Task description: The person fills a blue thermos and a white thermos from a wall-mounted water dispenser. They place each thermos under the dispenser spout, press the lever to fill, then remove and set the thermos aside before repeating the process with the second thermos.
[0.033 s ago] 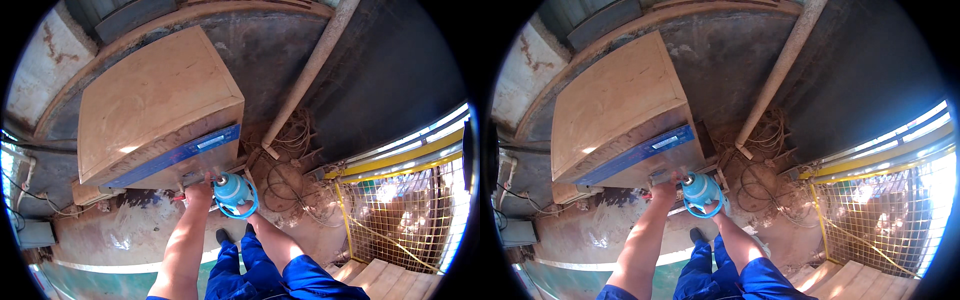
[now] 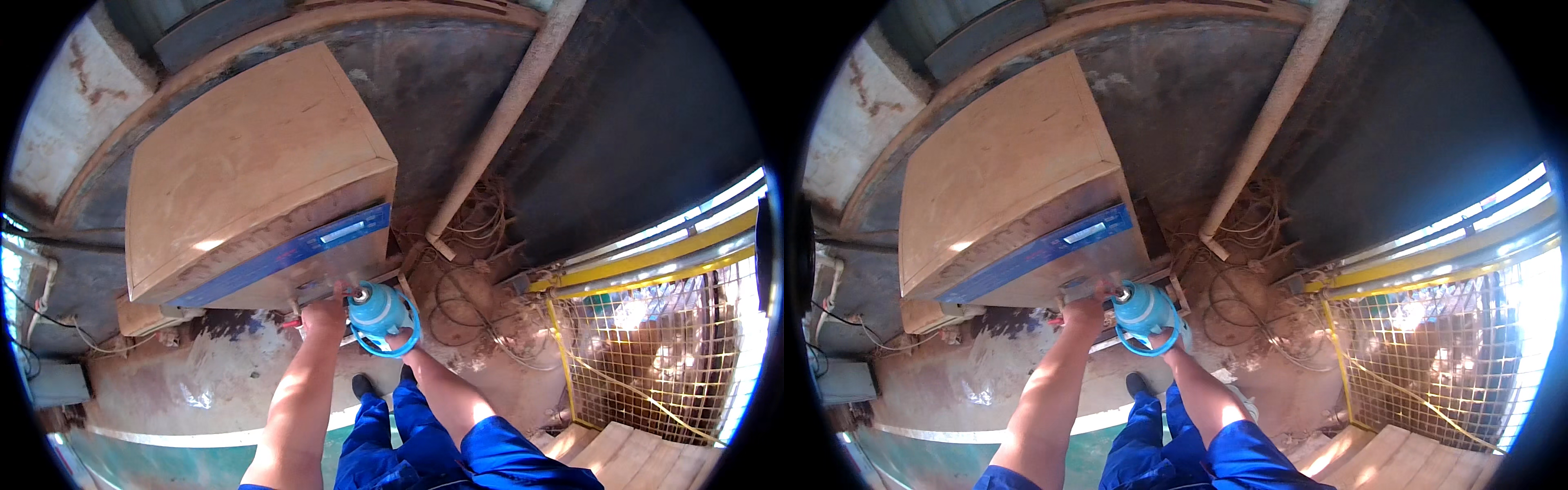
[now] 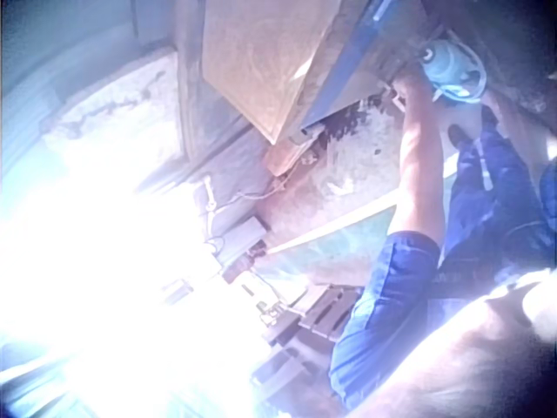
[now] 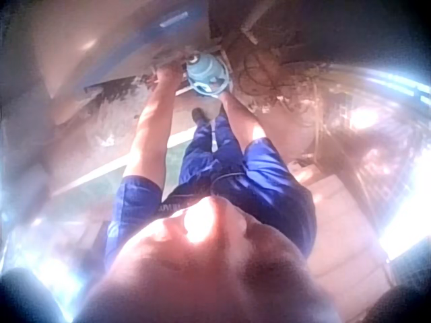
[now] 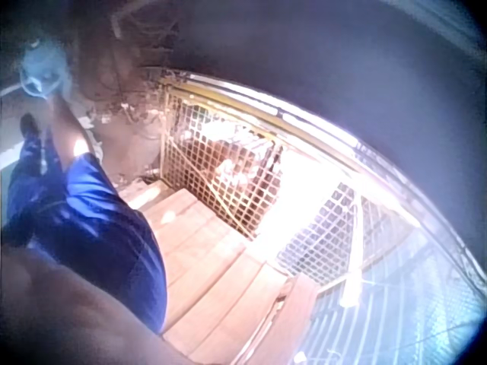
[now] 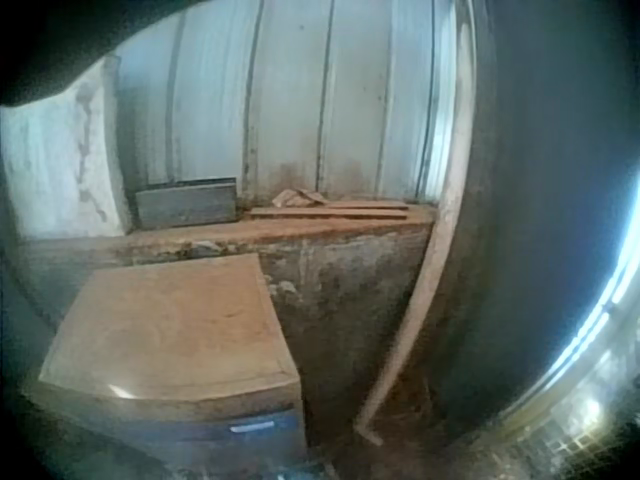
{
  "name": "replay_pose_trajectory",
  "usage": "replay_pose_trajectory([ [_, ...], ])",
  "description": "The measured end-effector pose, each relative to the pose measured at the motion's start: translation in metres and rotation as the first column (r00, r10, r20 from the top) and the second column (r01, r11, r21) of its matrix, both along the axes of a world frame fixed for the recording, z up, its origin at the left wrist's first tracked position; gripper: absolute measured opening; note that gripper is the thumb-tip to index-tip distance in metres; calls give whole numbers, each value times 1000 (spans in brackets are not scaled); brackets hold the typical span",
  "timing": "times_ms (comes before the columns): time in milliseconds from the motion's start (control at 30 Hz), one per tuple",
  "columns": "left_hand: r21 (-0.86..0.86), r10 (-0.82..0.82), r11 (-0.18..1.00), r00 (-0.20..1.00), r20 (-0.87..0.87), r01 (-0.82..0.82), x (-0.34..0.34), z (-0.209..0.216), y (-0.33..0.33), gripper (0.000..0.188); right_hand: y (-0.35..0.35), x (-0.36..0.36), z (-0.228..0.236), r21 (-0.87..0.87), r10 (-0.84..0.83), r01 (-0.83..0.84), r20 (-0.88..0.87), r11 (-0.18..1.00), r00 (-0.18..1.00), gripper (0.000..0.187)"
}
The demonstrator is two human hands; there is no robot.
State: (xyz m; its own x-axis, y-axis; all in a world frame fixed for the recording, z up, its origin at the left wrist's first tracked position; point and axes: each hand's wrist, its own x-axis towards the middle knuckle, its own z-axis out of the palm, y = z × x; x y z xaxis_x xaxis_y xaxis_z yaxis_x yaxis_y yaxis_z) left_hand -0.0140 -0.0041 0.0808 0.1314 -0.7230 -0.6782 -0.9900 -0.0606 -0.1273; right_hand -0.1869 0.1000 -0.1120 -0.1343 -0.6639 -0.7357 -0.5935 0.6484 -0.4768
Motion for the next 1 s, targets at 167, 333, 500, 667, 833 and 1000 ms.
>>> replay_pose_trajectory([
  [167, -30, -88, 996, 996, 7, 88, 2, 0, 2, 73, -1, -2, 4, 5, 3, -3, -5, 1000, 1000, 56],
  [333, -47, -237, 970, 970, 46, 239, 7, -24, 5, 72, 0, -3, 11, 14, 1, -1, -3, 1000, 1000, 56],
  [500, 3, -195, 981, 981, 26, 195, 10, -30, 3, 72, -3, -1, 21, 26, 16, -16, -18, 1000, 1000, 56],
  [667, 70, -161, 985, 987, 26, 159, 5, -20, -1, 71, -3, -1, 27, 27, 0, 1, -42, 1000, 999, 56],
  [833, 55, -210, 977, 977, 45, 207, 6, -18, -1, 71, -3, -1, 22, 46, -6, 9, -59, 999, 998, 56],
  [1000, 78, -161, 984, 987, 9, 160, 7, -21, -2, 72, -1, -1, 14, 26, -39, 40, -36, 999, 999, 55],
])
